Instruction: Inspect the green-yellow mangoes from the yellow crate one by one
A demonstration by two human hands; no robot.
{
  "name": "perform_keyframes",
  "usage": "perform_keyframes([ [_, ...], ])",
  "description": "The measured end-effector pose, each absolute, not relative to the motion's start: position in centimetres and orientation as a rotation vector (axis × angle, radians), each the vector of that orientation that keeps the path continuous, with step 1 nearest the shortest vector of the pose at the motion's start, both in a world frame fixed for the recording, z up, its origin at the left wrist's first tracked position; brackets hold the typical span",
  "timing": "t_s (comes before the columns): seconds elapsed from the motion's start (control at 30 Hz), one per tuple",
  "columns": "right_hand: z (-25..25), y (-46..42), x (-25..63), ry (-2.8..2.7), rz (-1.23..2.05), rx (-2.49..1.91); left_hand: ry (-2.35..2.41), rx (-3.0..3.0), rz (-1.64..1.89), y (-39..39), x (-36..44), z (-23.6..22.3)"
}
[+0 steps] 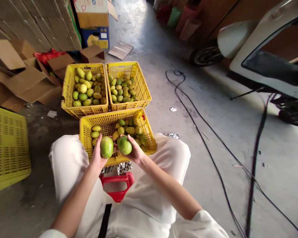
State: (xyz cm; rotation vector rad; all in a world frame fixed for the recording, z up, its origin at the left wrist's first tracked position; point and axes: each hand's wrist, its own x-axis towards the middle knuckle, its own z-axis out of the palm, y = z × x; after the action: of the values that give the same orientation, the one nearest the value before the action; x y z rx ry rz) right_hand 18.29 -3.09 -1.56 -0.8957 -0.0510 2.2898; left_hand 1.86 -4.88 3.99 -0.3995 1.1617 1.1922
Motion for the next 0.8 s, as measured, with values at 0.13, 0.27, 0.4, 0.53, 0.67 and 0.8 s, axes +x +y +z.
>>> perform_keyframes([
  [0.13,-2.1,-3.0,17.8,0.028,2.277,-0.935,1.159,-0.309,1.235,-5.2,2.2,3.3],
  [0.27,-2.2,-2.2,18.2,0.150,2.218,-1.027,1.129,-0.235,1.245,-5.4,2.0,2.5],
  [0.4,-2.1,-1.8,18.5,0.144,2.126,-1.019,1.175,-0.250,1.304,-5.3,1.6,2.2],
  [0.53,-1.6,-2.1,18.3,0.070,2.106,-0.993,1.181,-0.289,1.251,-4.9,1.8,2.9],
  [0.67,-1.5,-2.1,18.2,0.040,2.148,-1.074,1.226,-0.396,1.152,-4.6,2.3,3.6],
  [0.8,-1.5,-1.9,18.1,0.047,2.096,-1.148,1.236,-0.383,1.137,-4.7,2.4,3.4],
])
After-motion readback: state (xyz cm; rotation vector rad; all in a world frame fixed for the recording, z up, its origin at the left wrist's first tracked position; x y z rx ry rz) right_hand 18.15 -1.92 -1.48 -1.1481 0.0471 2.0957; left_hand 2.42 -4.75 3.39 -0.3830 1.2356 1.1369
